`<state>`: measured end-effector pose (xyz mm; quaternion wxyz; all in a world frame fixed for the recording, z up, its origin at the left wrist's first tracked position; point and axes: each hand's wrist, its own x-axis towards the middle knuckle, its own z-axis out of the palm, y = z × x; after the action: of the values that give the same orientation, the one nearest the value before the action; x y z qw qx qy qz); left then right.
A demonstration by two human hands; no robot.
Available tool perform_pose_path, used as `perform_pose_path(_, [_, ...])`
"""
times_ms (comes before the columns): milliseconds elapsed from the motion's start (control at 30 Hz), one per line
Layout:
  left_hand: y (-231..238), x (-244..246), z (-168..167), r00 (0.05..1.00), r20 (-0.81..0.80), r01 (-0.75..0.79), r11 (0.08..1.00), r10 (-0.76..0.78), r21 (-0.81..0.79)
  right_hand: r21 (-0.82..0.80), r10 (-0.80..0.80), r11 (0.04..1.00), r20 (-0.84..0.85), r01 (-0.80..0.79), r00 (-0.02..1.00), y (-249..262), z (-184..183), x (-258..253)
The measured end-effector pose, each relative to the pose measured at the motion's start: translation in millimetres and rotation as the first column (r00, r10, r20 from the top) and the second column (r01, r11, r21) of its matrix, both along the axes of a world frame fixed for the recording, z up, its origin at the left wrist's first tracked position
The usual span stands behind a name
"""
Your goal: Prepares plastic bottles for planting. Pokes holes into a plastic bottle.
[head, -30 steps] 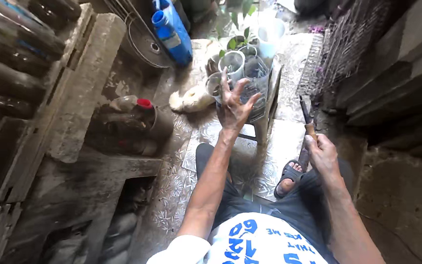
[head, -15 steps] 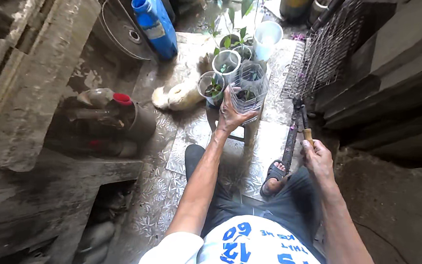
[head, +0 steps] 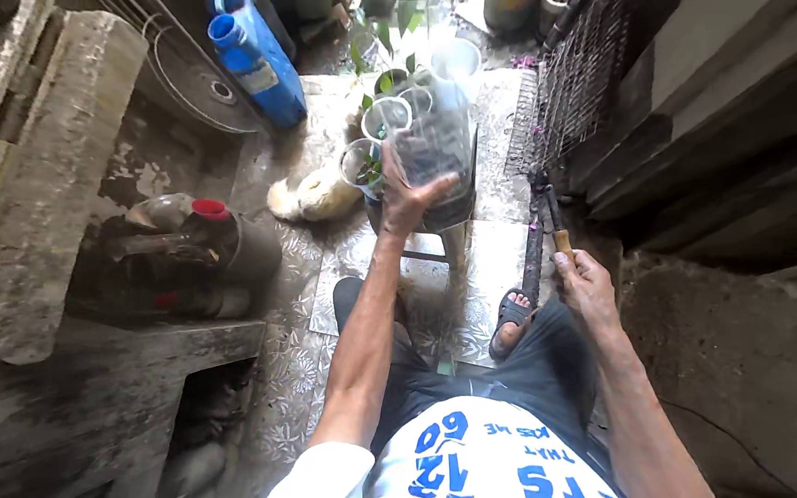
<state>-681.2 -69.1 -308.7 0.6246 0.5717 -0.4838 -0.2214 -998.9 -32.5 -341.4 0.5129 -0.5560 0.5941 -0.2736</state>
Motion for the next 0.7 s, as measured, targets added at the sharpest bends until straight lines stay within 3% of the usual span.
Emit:
perform_pose_path(100, [6,-2,66,0.964,-0.261,-0.042,0.999,0.039,-0.005,-0.046,0.033,0.999,0.063,-0.030,0.997,7,13,-8])
perform_pose_path(167, [7,3,114,0.939,-0.339,-0.062,0.998,0.055,-0.011,-0.090,0.076,0.994,0.094,-0.068,0.993,12,27,-11])
perform_pose_path(267, [8,9,189,0.939,-0.319,-0.112,0.991,0.129,0.072,-0.187,0.155,0.974,0.118,-0.131,0.981,23,50,-14])
perform_pose_path(367, [10,19,243,0.956,-0.253,-0.139,0.989,0.146,0.048,-0.302,0.241,0.932,0.107,-0.199,0.965,34,68,-12])
perform_pose_path(467, [10,29,278,0.952,-0.261,-0.161,0.987,0.160,0.017,-0.433,0.295,0.868,0.054,-0.244,0.954,44,87,-3])
perform_pose_path(600, [-15,80,289,0.928,-0.356,0.103,0.994,-0.112,-0.046,-0.575,0.317,0.788,0.075,-0.219,0.945,54,117,14])
perform_pose_path(700, [4,51,304,0.922,-0.384,0.047,0.999,-0.043,0.001,-0.648,0.326,0.743,0.128,-0.169,0.937,58,138,24])
